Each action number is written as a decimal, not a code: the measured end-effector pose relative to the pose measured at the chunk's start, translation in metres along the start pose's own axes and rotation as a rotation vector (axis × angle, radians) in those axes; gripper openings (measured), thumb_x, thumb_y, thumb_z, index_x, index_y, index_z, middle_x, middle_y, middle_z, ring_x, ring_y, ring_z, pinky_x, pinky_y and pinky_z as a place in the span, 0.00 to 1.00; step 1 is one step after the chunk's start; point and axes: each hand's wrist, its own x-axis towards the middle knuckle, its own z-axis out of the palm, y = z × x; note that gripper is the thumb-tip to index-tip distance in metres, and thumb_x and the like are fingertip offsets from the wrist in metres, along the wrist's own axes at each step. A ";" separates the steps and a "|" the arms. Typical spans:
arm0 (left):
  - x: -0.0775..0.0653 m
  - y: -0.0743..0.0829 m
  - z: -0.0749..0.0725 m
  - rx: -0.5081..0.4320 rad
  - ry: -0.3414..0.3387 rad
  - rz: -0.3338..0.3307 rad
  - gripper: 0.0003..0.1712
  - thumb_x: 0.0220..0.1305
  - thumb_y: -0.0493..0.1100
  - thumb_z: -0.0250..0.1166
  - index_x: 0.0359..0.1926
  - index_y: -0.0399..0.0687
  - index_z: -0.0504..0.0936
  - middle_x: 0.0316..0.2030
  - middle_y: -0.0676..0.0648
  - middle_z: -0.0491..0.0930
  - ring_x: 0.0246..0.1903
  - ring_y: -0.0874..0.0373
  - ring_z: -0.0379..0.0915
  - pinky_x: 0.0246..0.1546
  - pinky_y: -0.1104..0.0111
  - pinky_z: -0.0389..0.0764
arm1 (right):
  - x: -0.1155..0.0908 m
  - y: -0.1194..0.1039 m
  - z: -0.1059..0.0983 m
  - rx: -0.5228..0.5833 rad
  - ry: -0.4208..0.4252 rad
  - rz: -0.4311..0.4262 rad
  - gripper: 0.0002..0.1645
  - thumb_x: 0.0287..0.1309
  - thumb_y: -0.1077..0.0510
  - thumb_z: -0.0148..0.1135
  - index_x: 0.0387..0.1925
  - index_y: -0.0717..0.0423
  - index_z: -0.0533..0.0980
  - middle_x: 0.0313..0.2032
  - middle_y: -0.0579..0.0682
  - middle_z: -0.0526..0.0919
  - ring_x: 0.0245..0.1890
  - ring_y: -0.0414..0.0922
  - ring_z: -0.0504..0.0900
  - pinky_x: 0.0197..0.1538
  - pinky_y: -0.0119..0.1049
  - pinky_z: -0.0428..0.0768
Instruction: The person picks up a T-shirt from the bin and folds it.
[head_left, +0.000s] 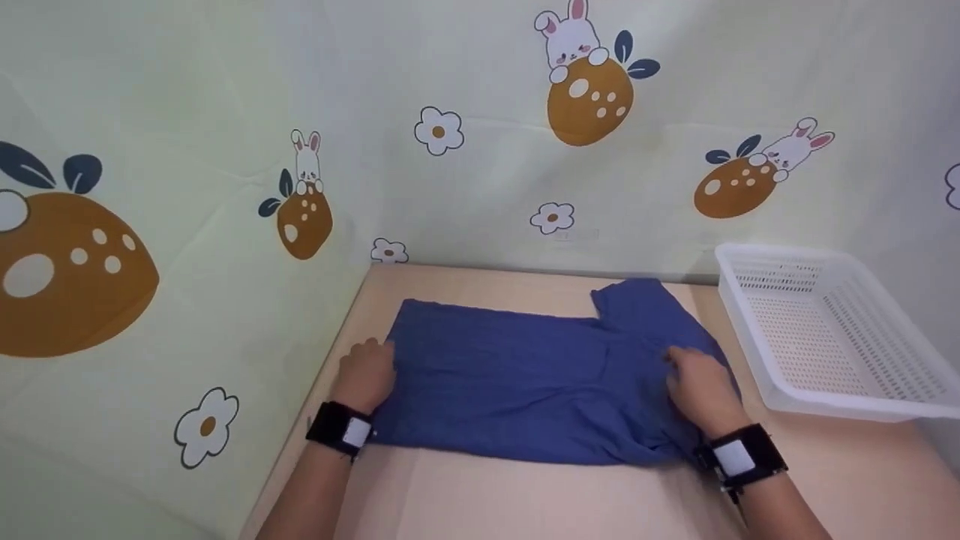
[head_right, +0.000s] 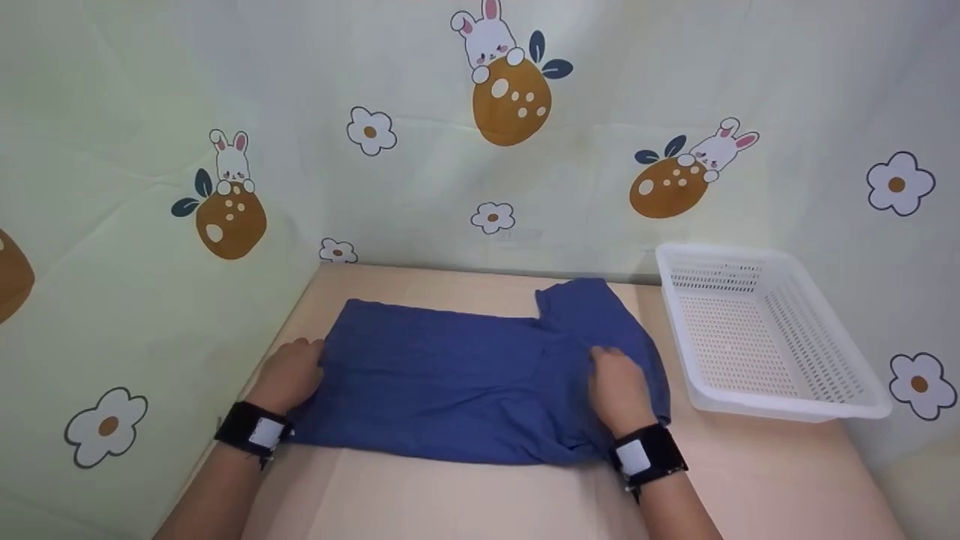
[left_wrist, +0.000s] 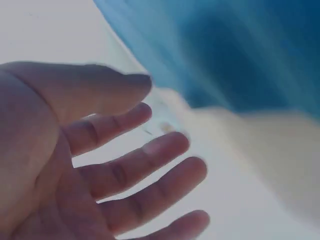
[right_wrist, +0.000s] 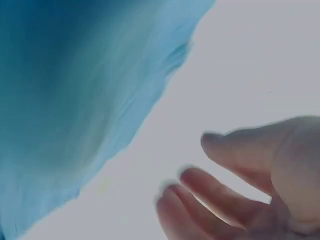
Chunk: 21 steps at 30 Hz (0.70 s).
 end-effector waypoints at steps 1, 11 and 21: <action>-0.002 0.009 0.002 -0.016 -0.024 0.035 0.19 0.64 0.41 0.63 0.54 0.38 0.80 0.49 0.32 0.80 0.49 0.37 0.78 0.44 0.46 0.81 | -0.005 -0.007 0.002 0.022 -0.072 -0.011 0.16 0.53 0.63 0.66 0.45 0.66 0.79 0.40 0.65 0.83 0.40 0.63 0.82 0.44 0.58 0.79; 0.000 0.049 0.022 -0.119 -0.413 0.174 0.62 0.35 0.71 0.78 0.73 0.67 0.62 0.77 0.38 0.49 0.75 0.30 0.38 0.64 0.28 0.50 | -0.033 -0.005 0.027 -0.024 -0.479 -0.007 0.57 0.42 0.37 0.76 0.71 0.54 0.65 0.71 0.69 0.61 0.68 0.76 0.57 0.49 0.84 0.60; -0.030 0.067 0.019 -0.110 -0.422 0.174 0.70 0.25 0.74 0.79 0.74 0.65 0.61 0.76 0.35 0.49 0.73 0.25 0.39 0.53 0.19 0.52 | -0.055 0.012 0.007 -0.026 -0.610 0.054 0.69 0.32 0.29 0.77 0.75 0.47 0.57 0.74 0.68 0.50 0.68 0.82 0.46 0.38 0.90 0.51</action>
